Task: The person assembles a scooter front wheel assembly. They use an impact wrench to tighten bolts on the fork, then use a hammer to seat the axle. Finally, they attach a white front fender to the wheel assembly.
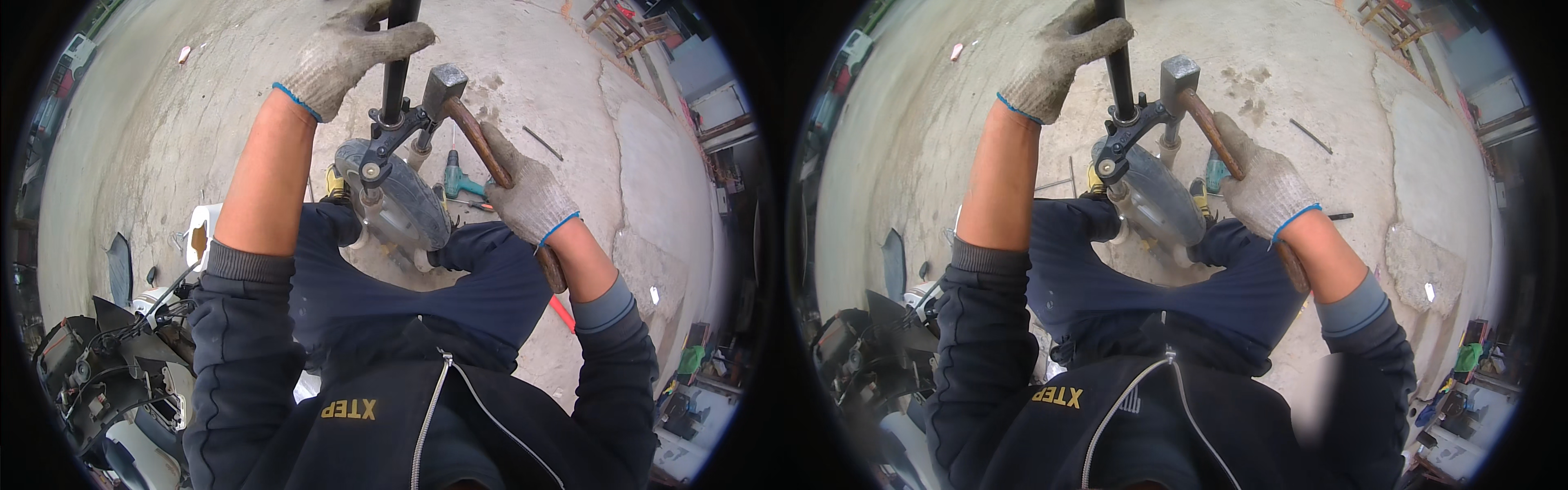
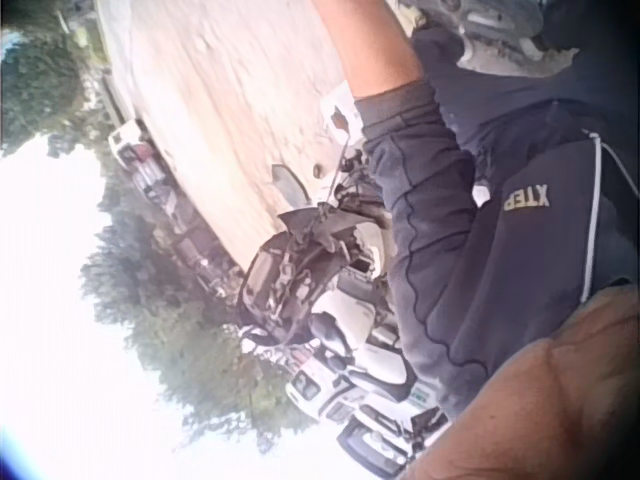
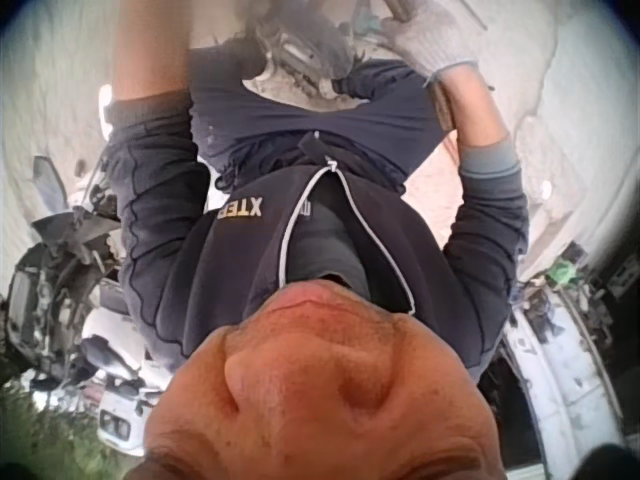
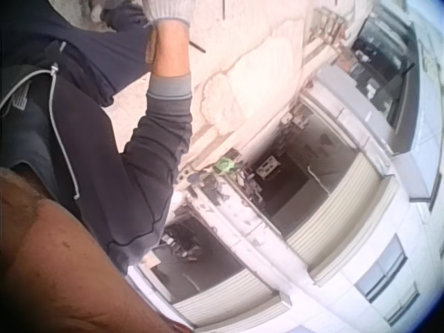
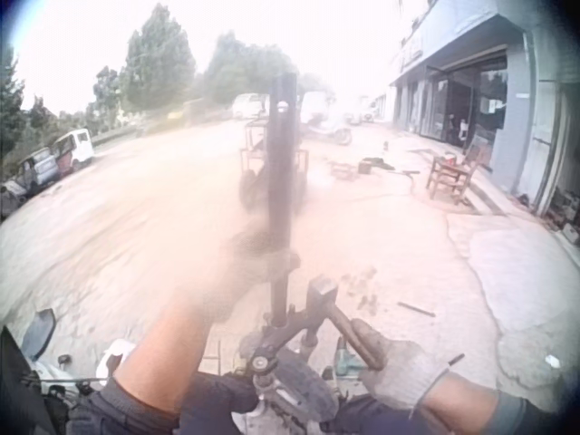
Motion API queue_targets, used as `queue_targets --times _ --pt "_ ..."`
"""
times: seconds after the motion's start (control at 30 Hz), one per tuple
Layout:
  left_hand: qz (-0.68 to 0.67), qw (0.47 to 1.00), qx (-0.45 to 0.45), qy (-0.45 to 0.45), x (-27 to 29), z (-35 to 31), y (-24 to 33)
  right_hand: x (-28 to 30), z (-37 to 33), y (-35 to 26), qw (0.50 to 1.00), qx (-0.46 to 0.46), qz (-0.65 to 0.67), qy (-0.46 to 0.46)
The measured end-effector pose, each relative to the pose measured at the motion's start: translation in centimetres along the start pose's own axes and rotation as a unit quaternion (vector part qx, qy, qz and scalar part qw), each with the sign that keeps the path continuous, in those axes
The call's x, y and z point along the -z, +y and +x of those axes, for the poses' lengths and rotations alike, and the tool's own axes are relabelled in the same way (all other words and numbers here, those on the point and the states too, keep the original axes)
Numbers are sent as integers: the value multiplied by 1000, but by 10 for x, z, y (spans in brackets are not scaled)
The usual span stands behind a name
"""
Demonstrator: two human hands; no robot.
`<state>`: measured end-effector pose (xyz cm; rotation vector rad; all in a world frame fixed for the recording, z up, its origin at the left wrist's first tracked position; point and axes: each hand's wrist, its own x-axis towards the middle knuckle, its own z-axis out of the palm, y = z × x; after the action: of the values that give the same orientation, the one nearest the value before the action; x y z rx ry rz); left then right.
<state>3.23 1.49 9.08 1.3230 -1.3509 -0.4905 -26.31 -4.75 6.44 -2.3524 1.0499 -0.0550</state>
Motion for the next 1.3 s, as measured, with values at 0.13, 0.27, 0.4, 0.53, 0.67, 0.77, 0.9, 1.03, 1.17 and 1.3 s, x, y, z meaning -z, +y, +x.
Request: queue_targets --times 0.13,0.27,0.4,0.53,0.67,0.77,0.9,1.03,1.17,1.3 --pt "-174 980 94 -11 -4 39 58 1 -4 -6 1000 -13 -18 -1" --pt "-104 987 98 76 -20 37 85 4 -28 -16 998 5 48 41" --pt "-103 983 110 104 -21 36 87 19 -69 -28 989 -4 117 95" --pt "-99 982 127 95 -16 37 84 6 -85 -45 978 80 110 160" --pt "-46 981 173 81 -22 39 86 -27 -66 -46 992 117 30 -43" --pt "-50 980 172 92 -26 46 80 -28 -58 -32 992 54 23 -108" --pt "41 998 54 -4 -2 32 34 -4 -77 -5 998 12 12 -66" --pt "86 968 236 -28 -20 -27 -42 31 -108 46 993 -58 -41 94" --pt "-122 938 317 63 -40 -51 -81 45 -132 129 954 -263 -71 125" --pt "-18 933 357 38 -46 -44 -85 -2 -175 204 921 -376 -93 35"
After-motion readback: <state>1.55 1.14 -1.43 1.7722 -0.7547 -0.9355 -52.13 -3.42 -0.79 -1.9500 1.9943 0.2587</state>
